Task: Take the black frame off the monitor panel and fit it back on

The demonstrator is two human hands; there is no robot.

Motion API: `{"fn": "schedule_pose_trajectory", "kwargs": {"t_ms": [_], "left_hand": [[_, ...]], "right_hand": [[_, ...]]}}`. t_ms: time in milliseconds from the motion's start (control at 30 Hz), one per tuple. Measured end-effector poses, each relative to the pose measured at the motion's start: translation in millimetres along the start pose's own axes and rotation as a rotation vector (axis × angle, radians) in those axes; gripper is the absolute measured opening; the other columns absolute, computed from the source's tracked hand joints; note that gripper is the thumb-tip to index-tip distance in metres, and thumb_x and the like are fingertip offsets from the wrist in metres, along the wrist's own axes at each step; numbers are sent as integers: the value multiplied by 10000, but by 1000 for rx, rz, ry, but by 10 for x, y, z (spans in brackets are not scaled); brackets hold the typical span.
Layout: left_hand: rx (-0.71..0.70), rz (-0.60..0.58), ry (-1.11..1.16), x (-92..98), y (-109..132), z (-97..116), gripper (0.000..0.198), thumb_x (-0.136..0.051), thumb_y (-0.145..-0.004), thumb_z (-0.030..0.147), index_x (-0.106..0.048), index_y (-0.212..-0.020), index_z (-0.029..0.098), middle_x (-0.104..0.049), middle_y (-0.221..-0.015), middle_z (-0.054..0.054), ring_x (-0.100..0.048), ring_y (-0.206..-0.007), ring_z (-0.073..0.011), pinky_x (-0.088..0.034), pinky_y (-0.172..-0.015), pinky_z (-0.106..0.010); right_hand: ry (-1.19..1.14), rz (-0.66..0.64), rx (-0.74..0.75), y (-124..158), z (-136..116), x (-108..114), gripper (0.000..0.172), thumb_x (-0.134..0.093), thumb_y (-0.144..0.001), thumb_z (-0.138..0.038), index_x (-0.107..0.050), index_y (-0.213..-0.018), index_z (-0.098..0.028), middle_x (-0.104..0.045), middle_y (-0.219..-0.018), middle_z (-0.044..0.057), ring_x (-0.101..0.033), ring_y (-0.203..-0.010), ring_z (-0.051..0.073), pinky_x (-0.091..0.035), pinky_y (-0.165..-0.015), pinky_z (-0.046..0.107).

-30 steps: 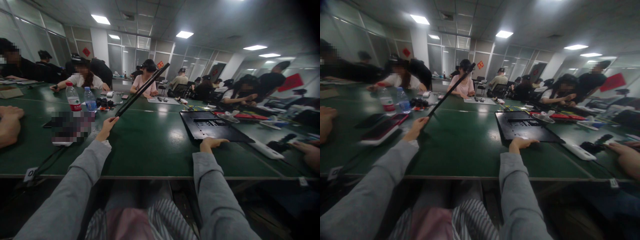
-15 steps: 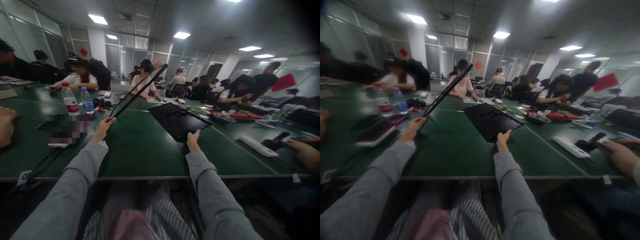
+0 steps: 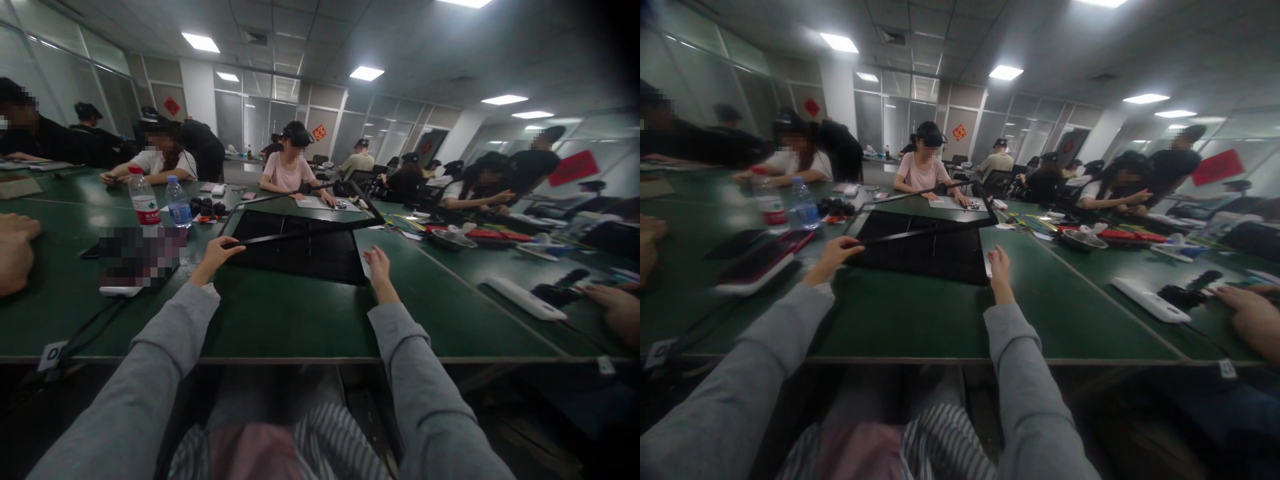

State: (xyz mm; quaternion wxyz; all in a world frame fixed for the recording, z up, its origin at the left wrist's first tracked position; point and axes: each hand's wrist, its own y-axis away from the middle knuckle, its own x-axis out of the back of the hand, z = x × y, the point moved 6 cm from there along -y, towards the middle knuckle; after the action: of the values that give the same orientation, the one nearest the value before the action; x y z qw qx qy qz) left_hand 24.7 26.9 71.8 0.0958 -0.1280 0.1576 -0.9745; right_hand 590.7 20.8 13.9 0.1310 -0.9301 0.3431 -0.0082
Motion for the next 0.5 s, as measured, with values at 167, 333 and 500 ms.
{"fn": "schedule_pose_trajectory", "kwargs": {"t_ms": [167, 333, 500], "left_hand": [[-115, -102, -227, -37, -74, -115, 376, -1024, -570, 450, -788, -780, 246, -770, -927, -94, -683, -1076, -348, -507, -1021, -446], [-190, -159, -383, -99, -97, -222, 374, -988, -625, 516, -813, -846, 270, -775, -994, -87, -656, -1115, -348, -466, -1064, -477], [-170, -212, -365, -195, -91, -374, 380, -997, -628, 521, -818, -850, 271, -776, -1026, -87, -652, -1136, -350, -443, -1065, -490]], "right_hand": [[-78, -332, 12, 96, -360, -84, 716, -459, -867, -909, -650, -1050, -244, -721, -970, 125, -724, -1012, 286, -599, -998, 471], [164, -335, 133, 188, -368, -179, 405, -761, -788, -537, -667, -1044, -237, -713, -906, 59, -675, -916, 259, -573, -999, 487], [620, -162, 355, 200, -341, -177, 413, -546, -845, -291, -732, -1193, -170, -737, -1069, 133, -631, -1068, 290, -455, -1131, 539]]}}
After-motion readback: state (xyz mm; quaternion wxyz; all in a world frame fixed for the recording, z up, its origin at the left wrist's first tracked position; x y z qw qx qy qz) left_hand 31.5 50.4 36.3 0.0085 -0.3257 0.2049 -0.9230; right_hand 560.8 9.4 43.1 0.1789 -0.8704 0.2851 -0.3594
